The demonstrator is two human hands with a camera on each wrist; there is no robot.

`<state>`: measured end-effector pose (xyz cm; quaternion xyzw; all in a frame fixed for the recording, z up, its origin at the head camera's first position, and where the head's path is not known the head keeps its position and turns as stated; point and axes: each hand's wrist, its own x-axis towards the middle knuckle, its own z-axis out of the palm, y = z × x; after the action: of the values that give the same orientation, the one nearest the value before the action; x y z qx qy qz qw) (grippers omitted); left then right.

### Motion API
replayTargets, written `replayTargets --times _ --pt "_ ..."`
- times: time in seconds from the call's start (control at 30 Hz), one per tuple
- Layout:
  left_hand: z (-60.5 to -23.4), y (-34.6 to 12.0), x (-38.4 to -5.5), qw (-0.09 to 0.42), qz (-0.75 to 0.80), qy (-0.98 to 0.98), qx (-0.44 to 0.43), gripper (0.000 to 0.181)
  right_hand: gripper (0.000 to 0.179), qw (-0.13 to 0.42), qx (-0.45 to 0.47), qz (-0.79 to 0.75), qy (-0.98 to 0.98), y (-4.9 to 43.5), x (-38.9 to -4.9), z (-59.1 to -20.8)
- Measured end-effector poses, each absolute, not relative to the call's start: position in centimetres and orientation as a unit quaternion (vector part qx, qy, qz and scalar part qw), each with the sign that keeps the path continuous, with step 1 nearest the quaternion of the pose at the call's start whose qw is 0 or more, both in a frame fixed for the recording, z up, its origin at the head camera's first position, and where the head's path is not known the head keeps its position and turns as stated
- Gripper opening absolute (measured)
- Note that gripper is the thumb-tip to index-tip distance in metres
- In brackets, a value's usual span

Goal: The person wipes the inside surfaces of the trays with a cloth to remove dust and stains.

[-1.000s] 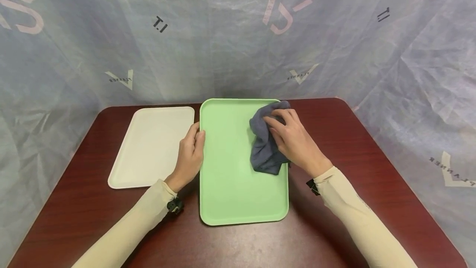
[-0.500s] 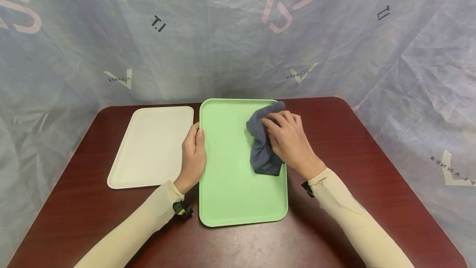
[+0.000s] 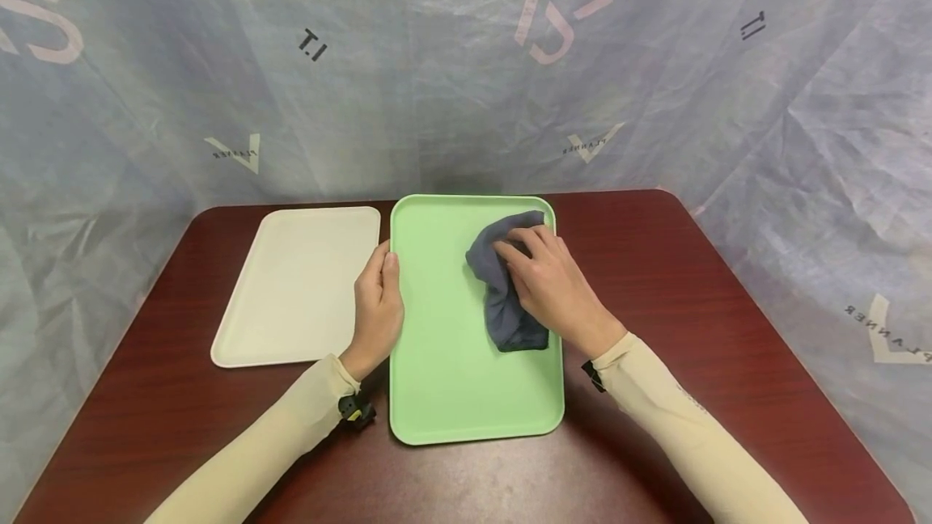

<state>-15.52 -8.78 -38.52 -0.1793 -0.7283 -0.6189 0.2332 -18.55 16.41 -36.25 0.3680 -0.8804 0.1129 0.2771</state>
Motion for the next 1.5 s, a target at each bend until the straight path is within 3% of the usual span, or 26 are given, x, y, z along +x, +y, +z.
replayTargets --times 0.9,1.5 --pt "-38.4 -8.9 -15.2 0.244 -0.628 -0.718 -0.176 0.038 0.027 0.271 0.418 0.055 -0.866 8.0 -19.3 -34.5" --pt "-38.9 -9.1 -15.4 0.247 -0.644 -0.701 -0.182 0.038 0.033 0.256 0.457 0.013 -0.852 6.8 -19.0 -34.2"
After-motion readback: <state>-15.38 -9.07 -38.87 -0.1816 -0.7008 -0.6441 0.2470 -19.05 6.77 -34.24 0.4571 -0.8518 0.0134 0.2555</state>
